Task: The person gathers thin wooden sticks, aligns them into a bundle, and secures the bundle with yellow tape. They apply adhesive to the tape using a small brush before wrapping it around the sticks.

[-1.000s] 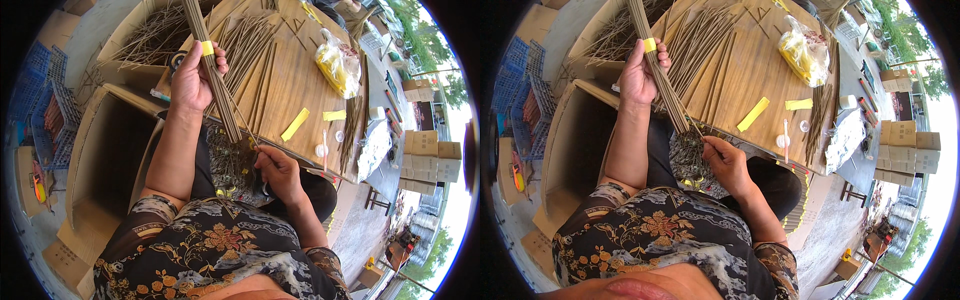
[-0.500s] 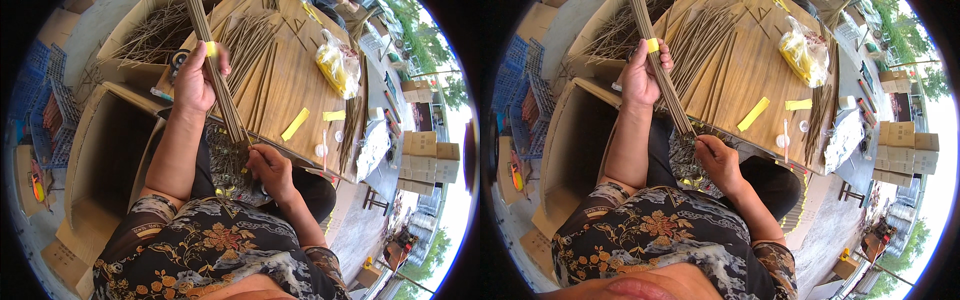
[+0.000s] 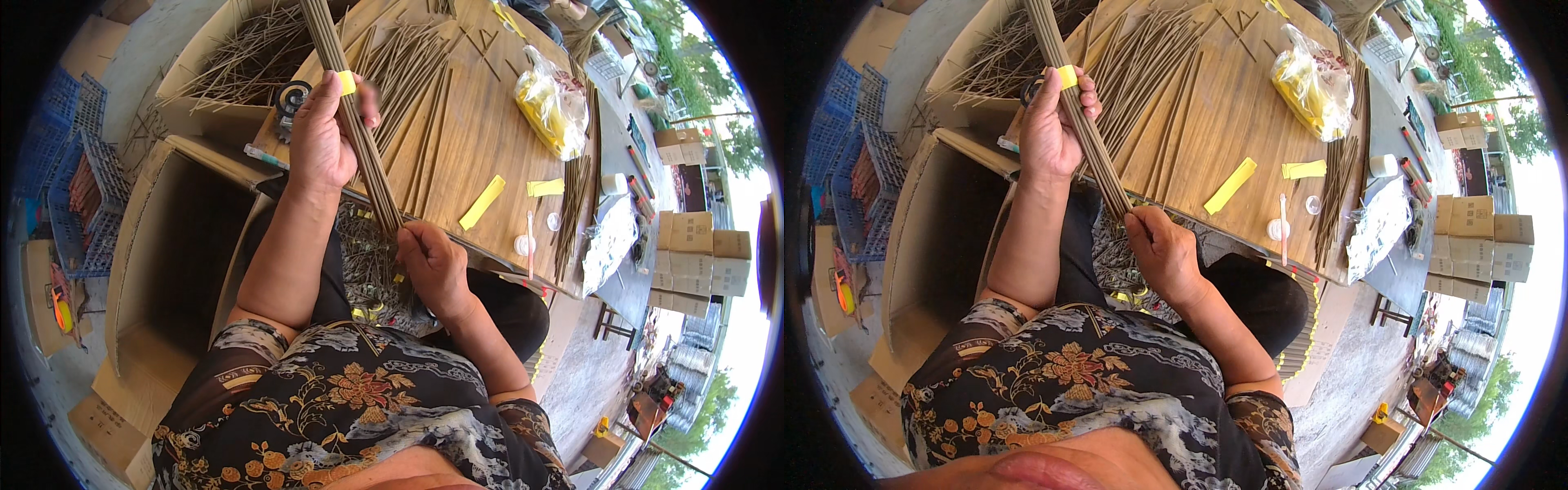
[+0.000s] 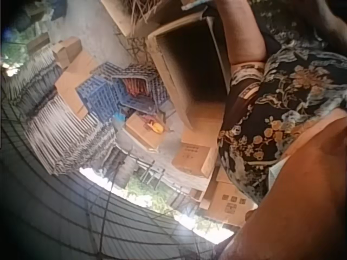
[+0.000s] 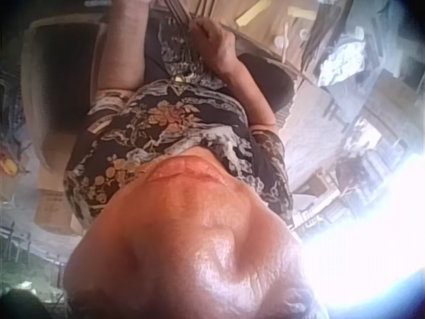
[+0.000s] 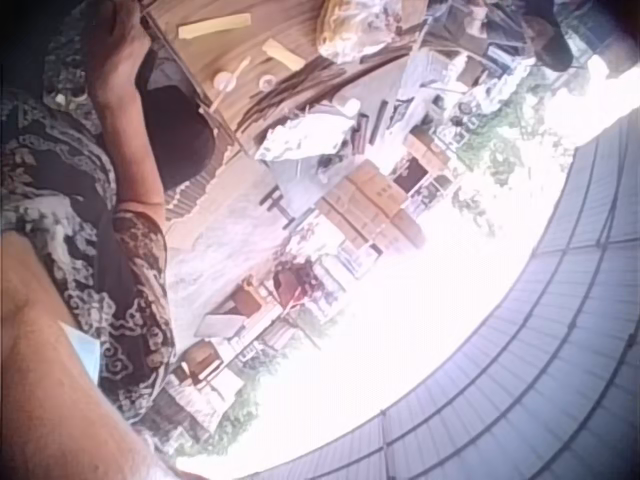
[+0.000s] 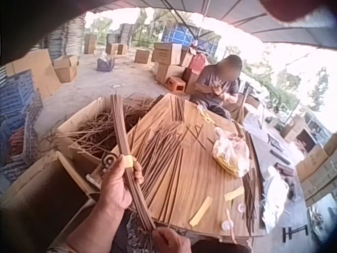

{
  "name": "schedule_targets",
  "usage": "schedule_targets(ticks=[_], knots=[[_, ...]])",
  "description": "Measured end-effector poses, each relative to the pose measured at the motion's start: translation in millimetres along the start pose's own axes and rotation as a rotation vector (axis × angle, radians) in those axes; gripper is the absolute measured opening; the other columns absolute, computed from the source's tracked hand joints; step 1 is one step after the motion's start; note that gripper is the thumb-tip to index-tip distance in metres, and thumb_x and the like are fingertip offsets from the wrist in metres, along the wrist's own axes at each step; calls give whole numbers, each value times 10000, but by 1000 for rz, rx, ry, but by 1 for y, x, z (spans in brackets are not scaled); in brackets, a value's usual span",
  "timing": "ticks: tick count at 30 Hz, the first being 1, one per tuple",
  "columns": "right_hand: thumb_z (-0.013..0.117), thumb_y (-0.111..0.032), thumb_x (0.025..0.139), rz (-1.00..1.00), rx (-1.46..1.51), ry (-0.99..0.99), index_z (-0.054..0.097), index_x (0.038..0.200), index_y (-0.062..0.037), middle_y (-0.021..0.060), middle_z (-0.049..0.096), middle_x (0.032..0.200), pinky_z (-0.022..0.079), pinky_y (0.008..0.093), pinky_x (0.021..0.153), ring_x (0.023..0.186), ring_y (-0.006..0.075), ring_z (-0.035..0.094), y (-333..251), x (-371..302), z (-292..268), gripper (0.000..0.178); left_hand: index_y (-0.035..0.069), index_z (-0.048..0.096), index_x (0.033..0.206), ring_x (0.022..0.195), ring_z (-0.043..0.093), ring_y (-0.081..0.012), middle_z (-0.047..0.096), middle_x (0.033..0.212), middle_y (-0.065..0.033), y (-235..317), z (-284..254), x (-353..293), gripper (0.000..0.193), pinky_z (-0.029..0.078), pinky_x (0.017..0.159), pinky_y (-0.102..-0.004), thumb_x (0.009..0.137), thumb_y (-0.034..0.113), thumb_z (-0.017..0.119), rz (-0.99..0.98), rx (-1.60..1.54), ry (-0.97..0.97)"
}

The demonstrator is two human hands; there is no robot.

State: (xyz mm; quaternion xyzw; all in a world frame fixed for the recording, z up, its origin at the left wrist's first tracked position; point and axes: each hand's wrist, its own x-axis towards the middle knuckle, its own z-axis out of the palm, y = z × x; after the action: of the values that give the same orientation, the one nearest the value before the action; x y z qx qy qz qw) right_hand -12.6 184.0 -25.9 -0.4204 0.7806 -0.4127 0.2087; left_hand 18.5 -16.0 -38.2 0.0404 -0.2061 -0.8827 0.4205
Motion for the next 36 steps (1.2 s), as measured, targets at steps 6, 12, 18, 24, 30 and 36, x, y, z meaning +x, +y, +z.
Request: schedule_targets(ticks=[6, 12, 18, 24, 30, 36], knots=[[572, -114, 820, -64, 47, 59, 556, 847, -23, 135, 551, 624, 443, 319, 508, 562, 263, 580, 5, 2, 6, 97, 18, 558, 856, 611, 531, -145, 585, 722, -90, -1, 8, -5, 264, 439, 552, -261, 854, 281, 542, 3, 9, -9], [568, -115, 823, -66, 11, 43, 547, 846, -17, 148, 549, 636, 442, 329, 514, 567, 287, 571, 6, 5, 5, 103, 21, 561, 852, 610, 534, -145, 586, 721, -93, -2, 9, -6, 259, 442, 553, -260, 847, 279, 553, 15, 39, 13], [554, -130, 836, 38, 90, -2, 549, 870, -9, 133, 548, 627, 444, 304, 523, 565, 235, 572, 0, 8, 5, 125, 24, 567, 850, 607, 539, -149, 587, 722, -96, -2, 11, -8, 244, 450, 548, -261, 844, 268, 560, 3, 11, -7], [555, -127, 834, 71, 148, -29, 551, 861, -7, 130, 549, 621, 444, 299, 520, 561, 218, 572, -5, 14, 1, 123, 22, 569, 852, 610, 544, -150, 588, 727, -93, -4, 9, -8, 244, 455, 547, -264, 845, 266, 558, -9, 32, -4], [560, -120, 824, -57, 21, 31, 550, 845, -19, 153, 550, 612, 443, 328, 497, 544, 277, 572, -5, 18, 4, 103, 19, 559, 869, 610, 542, -145, 585, 727, -91, -5, 10, -9, 259, 452, 552, -266, 851, 277, 547, 2, 58, -5], [588, -145, 796, -266, -243, 125, 520, 771, -52, 134, 525, 578, 423, 374, 463, 540, 295, 555, -15, 29, 5, 118, 8, 530, 874, 612, 522, -159, 564, 729, -103, -2, 7, -7, 256, 436, 556, -273, 861, 264, 531, 76, 61, 39]])
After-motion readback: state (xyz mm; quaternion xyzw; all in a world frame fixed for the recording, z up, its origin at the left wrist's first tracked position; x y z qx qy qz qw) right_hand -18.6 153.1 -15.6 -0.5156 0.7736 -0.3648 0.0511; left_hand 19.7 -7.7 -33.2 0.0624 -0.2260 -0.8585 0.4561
